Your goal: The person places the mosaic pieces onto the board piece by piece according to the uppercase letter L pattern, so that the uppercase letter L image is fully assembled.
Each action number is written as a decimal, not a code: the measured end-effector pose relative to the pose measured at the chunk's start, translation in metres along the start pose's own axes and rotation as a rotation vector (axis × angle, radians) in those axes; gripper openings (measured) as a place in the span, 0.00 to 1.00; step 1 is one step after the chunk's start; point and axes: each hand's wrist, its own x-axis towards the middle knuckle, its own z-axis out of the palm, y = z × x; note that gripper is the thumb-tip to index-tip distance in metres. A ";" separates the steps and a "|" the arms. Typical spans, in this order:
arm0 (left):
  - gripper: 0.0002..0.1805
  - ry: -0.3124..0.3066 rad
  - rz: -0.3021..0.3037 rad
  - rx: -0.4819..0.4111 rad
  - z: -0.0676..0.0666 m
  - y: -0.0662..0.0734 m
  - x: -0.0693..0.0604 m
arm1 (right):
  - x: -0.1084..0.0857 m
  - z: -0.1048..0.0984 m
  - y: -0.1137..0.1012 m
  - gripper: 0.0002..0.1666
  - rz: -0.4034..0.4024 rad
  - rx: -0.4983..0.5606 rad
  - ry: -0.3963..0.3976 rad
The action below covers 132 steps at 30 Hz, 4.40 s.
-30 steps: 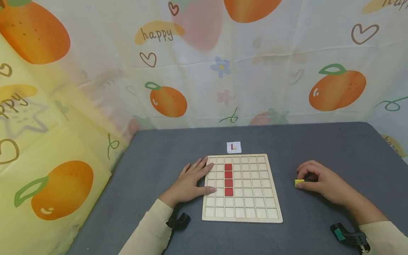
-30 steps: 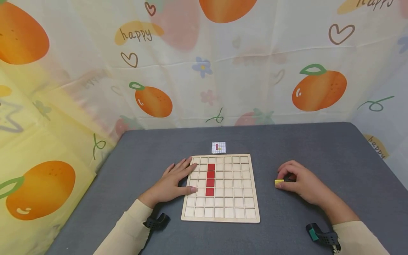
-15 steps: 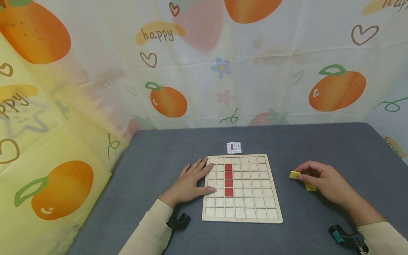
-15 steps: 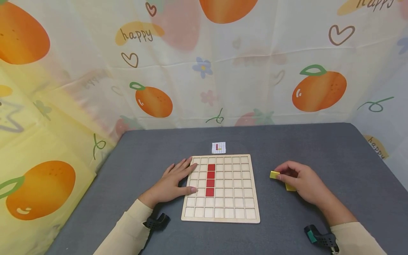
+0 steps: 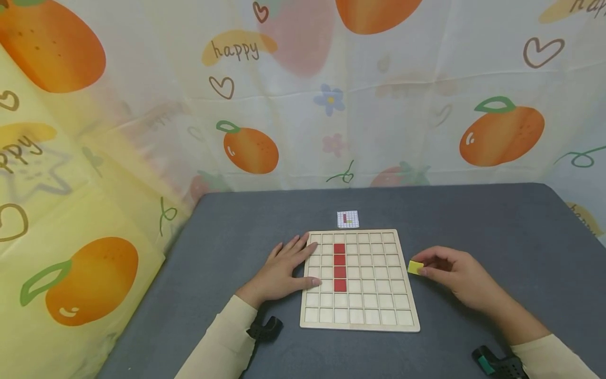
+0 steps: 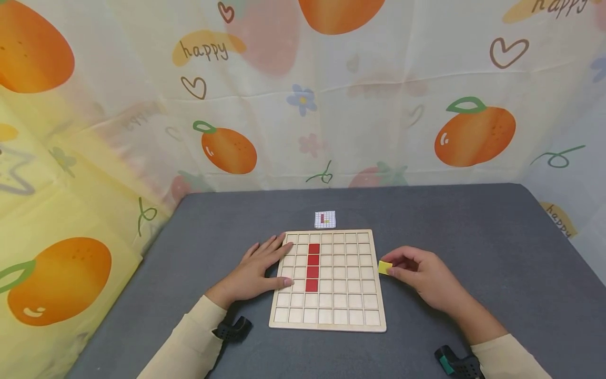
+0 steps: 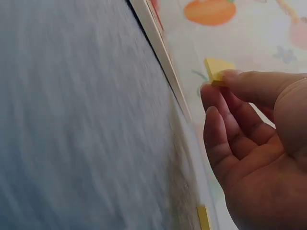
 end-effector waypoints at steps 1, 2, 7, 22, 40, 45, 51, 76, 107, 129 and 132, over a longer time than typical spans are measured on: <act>0.54 0.000 -0.002 0.001 0.000 0.000 0.000 | 0.000 0.003 -0.001 0.10 -0.001 0.008 -0.004; 0.54 0.000 -0.003 0.001 0.000 0.000 0.000 | 0.001 0.006 -0.002 0.10 -0.002 0.018 -0.011; 0.54 -0.001 -0.006 0.001 0.000 0.001 0.001 | 0.003 0.019 -0.007 0.10 -0.037 0.052 -0.025; 0.54 0.002 -0.001 -0.006 0.001 -0.001 0.000 | 0.011 0.055 -0.019 0.08 -0.036 0.103 -0.081; 0.54 0.003 -0.007 -0.006 0.000 0.001 0.000 | 0.030 0.102 -0.036 0.09 -0.125 -0.028 -0.063; 0.54 0.004 -0.011 -0.002 0.000 0.002 0.000 | 0.031 0.106 -0.038 0.10 -0.110 -0.056 -0.057; 0.53 0.008 0.001 -0.007 0.000 0.001 0.000 | 0.031 0.106 -0.038 0.11 -0.093 -0.078 -0.058; 0.53 0.001 -0.007 -0.006 -0.001 0.001 0.000 | 0.026 0.103 -0.037 0.08 -0.150 -0.083 -0.129; 0.53 0.012 0.011 -0.014 -0.001 0.000 0.000 | 0.022 0.032 -0.039 0.27 -0.060 0.396 -0.131; 0.53 0.015 0.009 0.002 0.003 -0.003 0.001 | -0.012 -0.053 0.031 0.24 -0.048 0.385 0.023; 0.54 0.014 0.008 0.005 0.003 -0.003 0.001 | -0.014 -0.059 0.040 0.23 -0.017 0.304 0.057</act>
